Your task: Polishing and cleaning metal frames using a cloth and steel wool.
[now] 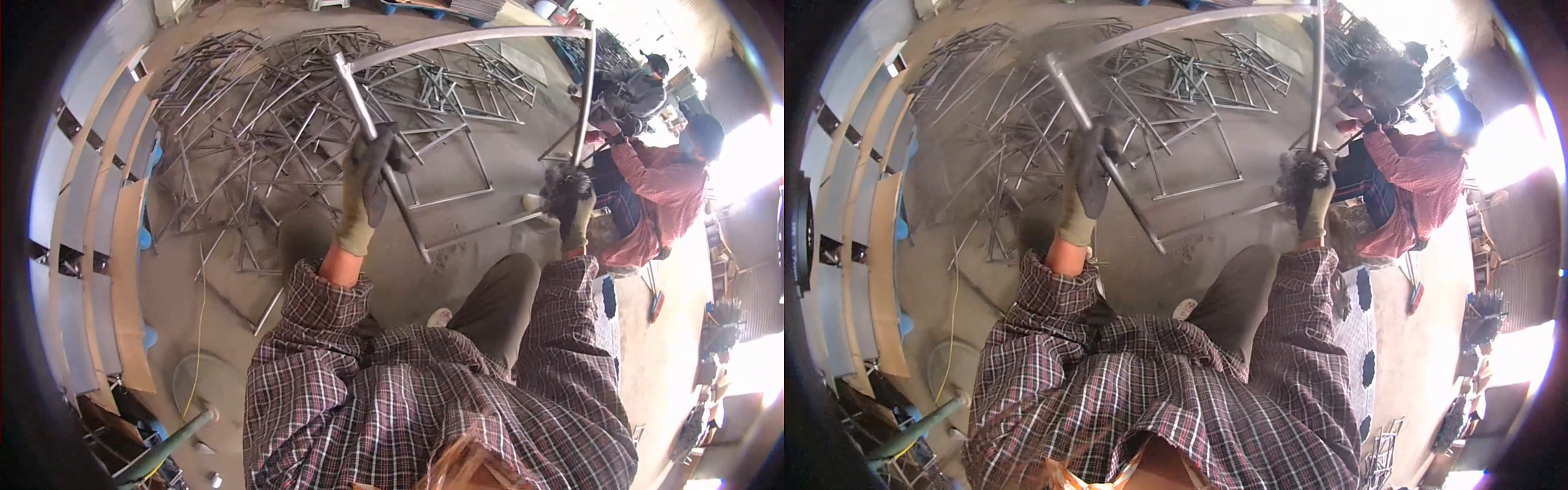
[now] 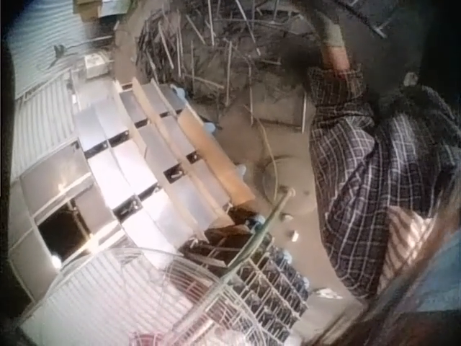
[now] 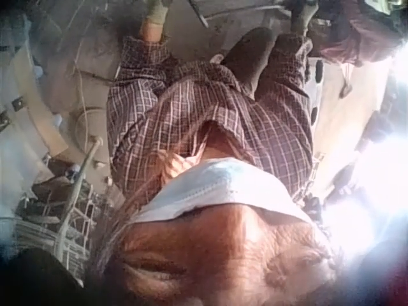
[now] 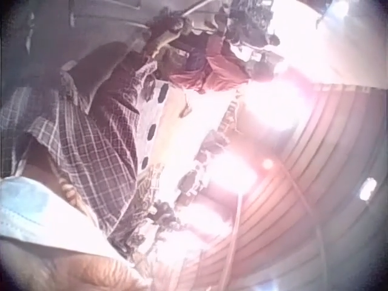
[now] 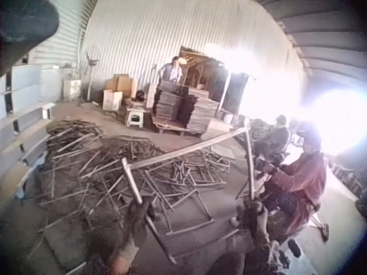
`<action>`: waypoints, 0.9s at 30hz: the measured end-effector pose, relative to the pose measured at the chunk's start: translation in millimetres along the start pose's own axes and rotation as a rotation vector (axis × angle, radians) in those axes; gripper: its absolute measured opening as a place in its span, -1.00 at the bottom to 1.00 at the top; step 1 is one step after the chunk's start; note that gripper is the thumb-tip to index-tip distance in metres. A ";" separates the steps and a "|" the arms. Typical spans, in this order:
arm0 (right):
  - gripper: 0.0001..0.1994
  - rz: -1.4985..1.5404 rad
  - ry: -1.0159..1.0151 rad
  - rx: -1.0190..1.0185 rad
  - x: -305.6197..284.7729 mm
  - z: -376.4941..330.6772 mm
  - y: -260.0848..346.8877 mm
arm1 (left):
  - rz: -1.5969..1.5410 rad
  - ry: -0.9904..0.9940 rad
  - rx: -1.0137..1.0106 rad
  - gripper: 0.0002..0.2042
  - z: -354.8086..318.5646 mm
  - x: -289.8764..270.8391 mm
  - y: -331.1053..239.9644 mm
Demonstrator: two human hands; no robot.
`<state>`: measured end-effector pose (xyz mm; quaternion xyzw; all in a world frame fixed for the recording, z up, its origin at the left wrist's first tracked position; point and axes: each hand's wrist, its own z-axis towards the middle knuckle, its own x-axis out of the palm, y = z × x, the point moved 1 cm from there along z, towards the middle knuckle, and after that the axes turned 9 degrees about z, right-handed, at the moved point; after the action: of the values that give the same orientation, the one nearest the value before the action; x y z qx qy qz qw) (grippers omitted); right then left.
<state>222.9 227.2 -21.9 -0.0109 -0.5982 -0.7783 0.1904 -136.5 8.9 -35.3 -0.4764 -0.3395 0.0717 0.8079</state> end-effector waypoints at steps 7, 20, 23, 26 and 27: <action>-0.44 -0.073 0.058 -0.260 20.1 -31.0 57.2 | 0.008 0.048 -0.203 -0.67 -19.9 29.9 -32.7; -0.32 -0.017 0.357 -0.522 76.2 -76.8 250.4 | -0.019 0.327 -0.325 -0.70 -48.9 125.8 -76.4; -0.31 0.268 0.347 -0.378 64.7 -83.6 242.4 | 0.110 0.364 -0.362 -0.70 -66.0 138.4 -74.6; -0.33 0.454 0.292 -0.285 53.6 -85.0 229.3 | 0.169 0.355 -0.407 -0.72 -81.3 139.4 -70.6; -0.33 0.444 0.373 -0.318 52.5 -84.1 228.4 | 0.127 0.376 -0.350 -0.72 -84.3 137.6 -71.0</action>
<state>262.6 85.3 178.7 -0.0277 -0.4069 -0.7901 0.4576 5.2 -29.5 62.2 -0.6343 -0.1602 -0.0275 0.7558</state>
